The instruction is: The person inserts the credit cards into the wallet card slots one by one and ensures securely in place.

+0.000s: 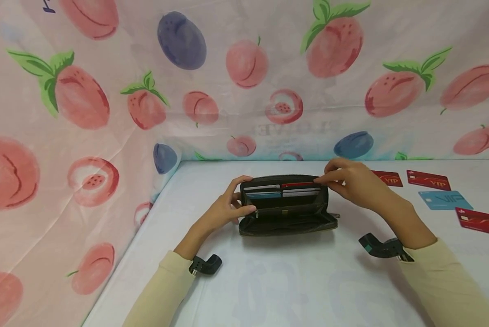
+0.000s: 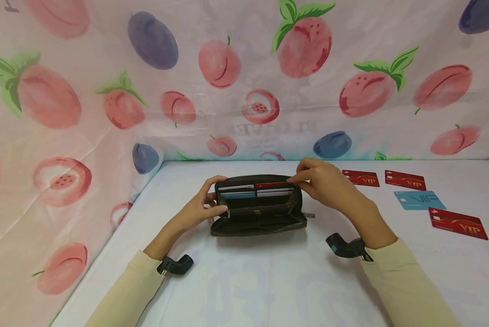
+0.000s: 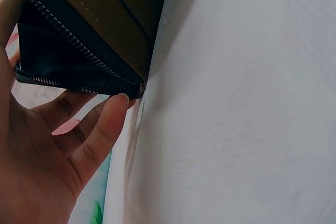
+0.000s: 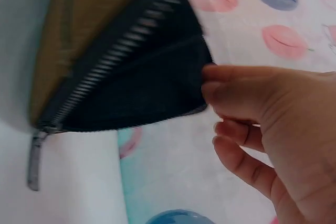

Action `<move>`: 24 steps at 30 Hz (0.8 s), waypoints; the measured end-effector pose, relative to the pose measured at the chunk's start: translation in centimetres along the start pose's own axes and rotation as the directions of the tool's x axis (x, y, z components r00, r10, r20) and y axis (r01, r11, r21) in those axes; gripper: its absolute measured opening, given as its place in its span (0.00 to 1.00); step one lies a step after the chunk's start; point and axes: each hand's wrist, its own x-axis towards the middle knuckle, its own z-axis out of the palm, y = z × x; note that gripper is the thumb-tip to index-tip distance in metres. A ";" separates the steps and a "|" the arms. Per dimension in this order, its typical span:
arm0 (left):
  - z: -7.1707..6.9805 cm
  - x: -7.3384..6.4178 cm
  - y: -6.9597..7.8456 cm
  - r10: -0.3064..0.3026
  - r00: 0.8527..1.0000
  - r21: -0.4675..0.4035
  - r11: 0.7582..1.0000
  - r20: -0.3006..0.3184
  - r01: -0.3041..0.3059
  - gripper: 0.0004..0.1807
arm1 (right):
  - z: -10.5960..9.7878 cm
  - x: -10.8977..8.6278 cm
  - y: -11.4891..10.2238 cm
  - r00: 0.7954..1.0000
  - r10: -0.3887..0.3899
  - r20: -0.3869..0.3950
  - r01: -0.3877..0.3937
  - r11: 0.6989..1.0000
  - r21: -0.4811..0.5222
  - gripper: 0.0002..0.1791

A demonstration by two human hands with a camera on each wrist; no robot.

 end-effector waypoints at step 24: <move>0.0 0.0 -0.3 0.012 1.000 0.000 1.000 0.001 -0.012 0.38 | -2.9 -5.7 7.6 0.795 0.605 0.039 -0.605 0.787 0.117 0.27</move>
